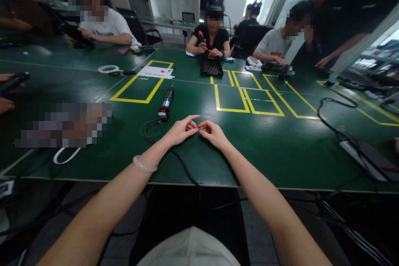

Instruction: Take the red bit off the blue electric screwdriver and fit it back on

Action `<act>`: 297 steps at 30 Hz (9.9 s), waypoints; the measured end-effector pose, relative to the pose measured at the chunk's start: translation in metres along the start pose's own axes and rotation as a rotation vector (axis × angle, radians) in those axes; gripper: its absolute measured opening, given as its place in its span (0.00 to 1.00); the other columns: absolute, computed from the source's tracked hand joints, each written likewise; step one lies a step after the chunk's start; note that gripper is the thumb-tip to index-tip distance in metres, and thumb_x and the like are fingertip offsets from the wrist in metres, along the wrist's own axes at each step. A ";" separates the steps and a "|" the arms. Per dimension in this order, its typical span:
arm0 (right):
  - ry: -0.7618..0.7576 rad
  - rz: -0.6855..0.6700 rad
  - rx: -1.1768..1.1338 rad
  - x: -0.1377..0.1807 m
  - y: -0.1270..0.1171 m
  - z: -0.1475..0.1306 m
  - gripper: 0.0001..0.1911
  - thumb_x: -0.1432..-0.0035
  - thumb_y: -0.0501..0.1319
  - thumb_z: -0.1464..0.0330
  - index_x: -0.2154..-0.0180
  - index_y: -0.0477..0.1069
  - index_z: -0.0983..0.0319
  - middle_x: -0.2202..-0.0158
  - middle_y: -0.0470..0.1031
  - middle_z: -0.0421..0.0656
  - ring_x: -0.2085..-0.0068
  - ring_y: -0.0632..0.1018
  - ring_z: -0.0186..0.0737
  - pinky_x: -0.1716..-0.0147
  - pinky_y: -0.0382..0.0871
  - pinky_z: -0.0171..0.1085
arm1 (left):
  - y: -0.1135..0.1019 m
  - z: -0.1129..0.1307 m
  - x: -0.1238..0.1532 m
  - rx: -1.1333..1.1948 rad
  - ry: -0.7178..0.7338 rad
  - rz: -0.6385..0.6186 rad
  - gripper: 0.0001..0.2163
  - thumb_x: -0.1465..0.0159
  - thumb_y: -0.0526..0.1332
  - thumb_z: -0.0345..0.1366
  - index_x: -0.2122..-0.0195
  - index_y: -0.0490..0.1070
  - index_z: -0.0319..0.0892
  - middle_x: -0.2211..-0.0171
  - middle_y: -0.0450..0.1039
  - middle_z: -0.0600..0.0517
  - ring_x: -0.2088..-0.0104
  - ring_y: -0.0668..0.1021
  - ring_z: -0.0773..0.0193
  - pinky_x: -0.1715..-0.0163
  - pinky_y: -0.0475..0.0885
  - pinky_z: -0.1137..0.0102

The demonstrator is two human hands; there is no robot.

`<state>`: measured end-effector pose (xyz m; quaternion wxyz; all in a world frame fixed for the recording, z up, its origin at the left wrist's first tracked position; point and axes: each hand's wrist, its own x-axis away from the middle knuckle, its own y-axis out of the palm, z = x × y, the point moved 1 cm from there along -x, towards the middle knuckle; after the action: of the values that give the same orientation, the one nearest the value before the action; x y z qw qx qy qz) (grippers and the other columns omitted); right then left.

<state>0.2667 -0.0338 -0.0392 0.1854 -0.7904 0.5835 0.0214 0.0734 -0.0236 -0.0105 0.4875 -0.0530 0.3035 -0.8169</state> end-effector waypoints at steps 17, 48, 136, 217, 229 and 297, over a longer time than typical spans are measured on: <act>0.021 0.076 0.089 0.000 0.000 0.000 0.12 0.46 0.62 0.63 0.61 0.68 0.61 0.70 0.71 0.37 0.72 0.69 0.33 0.68 0.65 0.35 | -0.065 -0.034 -0.003 -0.982 -0.523 0.355 0.26 0.36 0.57 0.41 0.38 0.62 0.35 0.48 0.72 0.32 0.50 0.76 0.40 0.55 0.73 0.52; -0.118 0.068 0.324 -0.001 -0.001 0.000 0.02 0.43 0.63 0.69 0.66 0.72 0.59 0.66 0.70 0.40 0.66 0.71 0.38 0.61 0.67 0.38 | 0.021 0.026 0.006 -0.881 -0.113 0.077 0.28 0.36 0.61 0.45 0.35 0.59 0.45 0.46 0.69 0.42 0.51 0.75 0.50 0.54 0.70 0.61; 0.003 0.112 -0.053 -0.004 -0.001 0.010 0.14 0.43 0.64 0.59 0.60 0.70 0.61 0.67 0.75 0.40 0.68 0.75 0.35 0.64 0.69 0.36 | 0.004 -0.007 -0.013 0.146 -0.061 0.004 0.16 0.40 0.64 0.48 0.59 0.71 0.40 0.63 0.74 0.51 0.63 0.76 0.63 0.61 0.70 0.67; -0.174 0.193 0.384 0.002 -0.012 -0.003 0.09 0.36 0.58 0.66 0.65 0.77 0.60 0.65 0.75 0.44 0.65 0.75 0.38 0.64 0.67 0.36 | 0.001 0.007 -0.009 -0.986 -0.261 0.189 0.25 0.31 0.54 0.47 0.36 0.61 0.40 0.46 0.68 0.38 0.49 0.73 0.46 0.54 0.69 0.59; -0.152 0.161 0.391 0.001 -0.013 0.000 0.10 0.36 0.58 0.67 0.65 0.77 0.61 0.65 0.75 0.43 0.66 0.74 0.37 0.64 0.66 0.35 | -0.070 -0.036 -0.007 -0.995 -0.515 0.354 0.25 0.31 0.51 0.48 0.38 0.62 0.40 0.44 0.68 0.35 0.49 0.74 0.43 0.51 0.69 0.55; 0.007 0.155 0.076 -0.004 -0.006 0.004 0.10 0.43 0.63 0.62 0.63 0.71 0.61 0.67 0.76 0.41 0.69 0.73 0.36 0.66 0.69 0.35 | -0.037 0.006 -0.008 -0.714 -0.053 0.390 0.18 0.31 0.53 0.45 0.46 0.70 0.42 0.41 0.69 0.42 0.40 0.70 0.49 0.39 0.62 0.55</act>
<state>0.2717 -0.0275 -0.0406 0.2113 -0.7352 0.6439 0.0108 0.0514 -0.0069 0.0162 0.5919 -0.1816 0.5596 -0.5509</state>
